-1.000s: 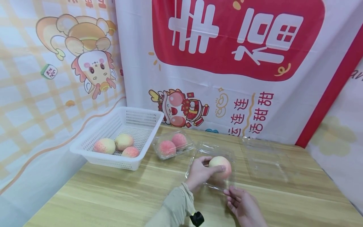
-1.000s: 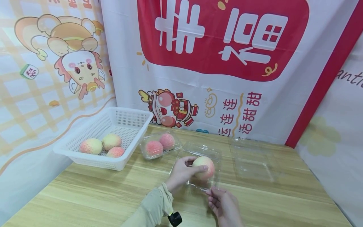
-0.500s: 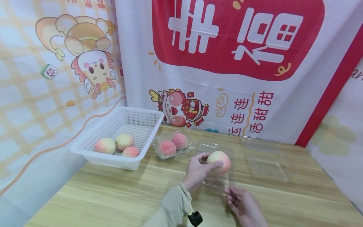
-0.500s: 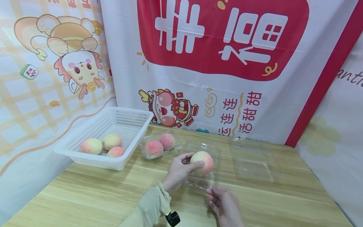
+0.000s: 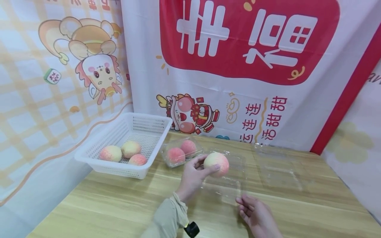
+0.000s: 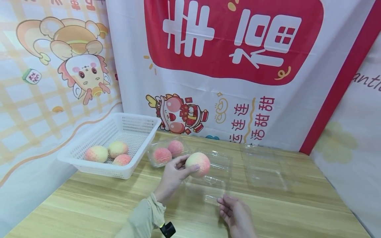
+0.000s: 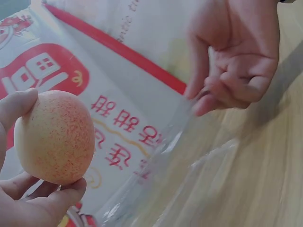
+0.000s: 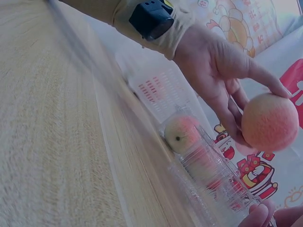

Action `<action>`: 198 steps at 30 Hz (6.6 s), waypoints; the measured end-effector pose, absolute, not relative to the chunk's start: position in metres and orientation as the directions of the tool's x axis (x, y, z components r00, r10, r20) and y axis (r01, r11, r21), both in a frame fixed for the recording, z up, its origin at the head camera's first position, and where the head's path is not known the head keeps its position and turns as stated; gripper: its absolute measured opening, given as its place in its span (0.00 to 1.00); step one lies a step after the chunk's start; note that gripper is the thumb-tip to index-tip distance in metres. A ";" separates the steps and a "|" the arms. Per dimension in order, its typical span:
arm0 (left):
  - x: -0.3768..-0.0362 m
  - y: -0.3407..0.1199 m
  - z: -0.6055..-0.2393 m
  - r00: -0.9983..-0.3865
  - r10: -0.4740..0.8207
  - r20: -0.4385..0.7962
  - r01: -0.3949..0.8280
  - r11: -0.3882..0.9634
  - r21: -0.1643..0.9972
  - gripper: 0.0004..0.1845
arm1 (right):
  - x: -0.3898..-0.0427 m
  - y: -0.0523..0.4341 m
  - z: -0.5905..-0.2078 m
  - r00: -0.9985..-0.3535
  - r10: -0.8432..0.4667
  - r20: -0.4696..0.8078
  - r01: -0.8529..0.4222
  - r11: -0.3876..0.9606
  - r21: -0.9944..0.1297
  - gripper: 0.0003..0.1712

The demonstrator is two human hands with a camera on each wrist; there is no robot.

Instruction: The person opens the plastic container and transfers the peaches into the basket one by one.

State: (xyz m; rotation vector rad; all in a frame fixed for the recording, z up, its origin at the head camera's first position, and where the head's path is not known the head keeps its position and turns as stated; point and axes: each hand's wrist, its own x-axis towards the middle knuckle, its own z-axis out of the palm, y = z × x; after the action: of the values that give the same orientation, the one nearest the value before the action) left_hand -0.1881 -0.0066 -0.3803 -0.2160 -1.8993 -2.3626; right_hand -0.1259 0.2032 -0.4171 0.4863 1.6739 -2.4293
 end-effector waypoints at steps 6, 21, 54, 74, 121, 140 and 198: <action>-0.185 -0.031 -0.371 -0.980 -0.087 0.179 0.195 -0.240 0.951 0.37 | -0.126 0.205 -0.418 -0.936 0.059 -0.348 0.306 -0.355 -0.883 0.07; -0.170 -0.091 -0.334 -0.935 -0.288 0.205 0.267 -0.194 0.944 0.39 | -0.125 0.204 -0.417 -0.934 0.068 -0.350 0.302 -0.373 -0.877 0.07; -0.206 -0.269 -0.345 -0.881 -0.365 0.302 0.027 0.598 0.801 0.48 | -0.126 0.205 -0.416 -0.932 0.042 -0.361 0.320 -0.378 -0.869 0.07; -0.205 -0.275 -0.350 -0.890 -0.223 0.399 0.100 0.757 0.645 0.33 | -0.126 0.204 -0.416 -0.929 0.040 -0.368 0.327 -0.375 -0.867 0.07; -0.175 -0.056 -0.352 -0.896 -0.118 0.428 0.357 0.383 0.852 0.17 | -0.126 0.204 -0.416 -0.937 0.060 -0.344 0.299 -0.371 -0.879 0.08; -0.179 -0.035 -0.402 -0.983 0.046 0.179 0.182 0.400 0.898 0.25 | -0.128 0.211 -0.416 -0.937 0.077 -0.341 0.295 -0.353 -0.888 0.07; -0.215 -0.003 -0.364 -0.993 0.049 0.110 0.112 0.054 0.992 0.24 | -0.162 0.239 -0.369 -0.951 0.233 -0.202 0.136 -0.270 -0.953 0.20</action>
State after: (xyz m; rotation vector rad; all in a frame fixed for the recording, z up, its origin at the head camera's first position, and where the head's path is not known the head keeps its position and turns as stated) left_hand -0.2150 -0.0035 -0.3635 -0.1715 -2.2466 -2.1219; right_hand -0.1620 0.2386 -0.3694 0.4907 1.9338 -2.5066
